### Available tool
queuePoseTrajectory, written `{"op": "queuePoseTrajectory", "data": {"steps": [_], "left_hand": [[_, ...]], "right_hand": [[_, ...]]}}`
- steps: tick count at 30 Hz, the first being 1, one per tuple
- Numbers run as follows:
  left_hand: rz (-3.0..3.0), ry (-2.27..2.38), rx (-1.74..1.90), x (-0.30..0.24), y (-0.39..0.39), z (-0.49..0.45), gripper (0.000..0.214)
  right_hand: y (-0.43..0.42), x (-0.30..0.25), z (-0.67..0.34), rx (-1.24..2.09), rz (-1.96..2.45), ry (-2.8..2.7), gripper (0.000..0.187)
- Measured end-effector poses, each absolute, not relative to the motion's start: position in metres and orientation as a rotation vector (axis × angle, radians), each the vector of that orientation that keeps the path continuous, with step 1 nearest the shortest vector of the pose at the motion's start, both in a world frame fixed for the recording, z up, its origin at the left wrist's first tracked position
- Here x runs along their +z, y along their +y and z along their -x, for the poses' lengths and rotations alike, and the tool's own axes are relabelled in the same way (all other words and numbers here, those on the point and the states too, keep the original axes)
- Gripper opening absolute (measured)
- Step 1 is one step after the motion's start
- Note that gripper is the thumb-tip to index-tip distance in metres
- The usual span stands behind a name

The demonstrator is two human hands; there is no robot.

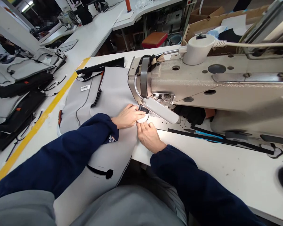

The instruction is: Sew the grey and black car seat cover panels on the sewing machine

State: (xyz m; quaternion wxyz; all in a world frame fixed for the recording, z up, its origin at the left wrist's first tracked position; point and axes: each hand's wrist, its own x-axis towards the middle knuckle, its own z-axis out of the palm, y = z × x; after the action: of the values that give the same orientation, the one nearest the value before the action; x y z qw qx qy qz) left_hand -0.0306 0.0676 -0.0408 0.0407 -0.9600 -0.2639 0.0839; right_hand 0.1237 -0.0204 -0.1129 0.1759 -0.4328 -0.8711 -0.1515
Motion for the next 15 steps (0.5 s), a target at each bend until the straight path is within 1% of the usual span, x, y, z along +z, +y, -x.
{"op": "queuePoseTrajectory", "data": {"steps": [6, 10, 12, 15], "left_hand": [[2.895, -0.904, 0.207, -0.052, 0.087, 0.021, 0.034], [2.930, -1.029, 0.145, -0.045, 0.075, 0.013, 0.034], [2.994, -1.017, 0.113, -0.032, 0.054, 0.020, 0.034], [3.078, -0.930, 0.143, -0.013, 0.025, 0.060, 0.040]], "right_hand": [[-0.001, -0.116, -0.136, -0.346, 1.242, -2.454, 0.035], [0.005, -0.120, -0.145, -0.320, 1.233, -2.405, 0.037], [0.007, -0.120, -0.149, -0.215, 1.229, -2.399, 0.038], [0.010, -0.117, -0.155, 0.062, 1.227, -2.348, 0.042]]}}
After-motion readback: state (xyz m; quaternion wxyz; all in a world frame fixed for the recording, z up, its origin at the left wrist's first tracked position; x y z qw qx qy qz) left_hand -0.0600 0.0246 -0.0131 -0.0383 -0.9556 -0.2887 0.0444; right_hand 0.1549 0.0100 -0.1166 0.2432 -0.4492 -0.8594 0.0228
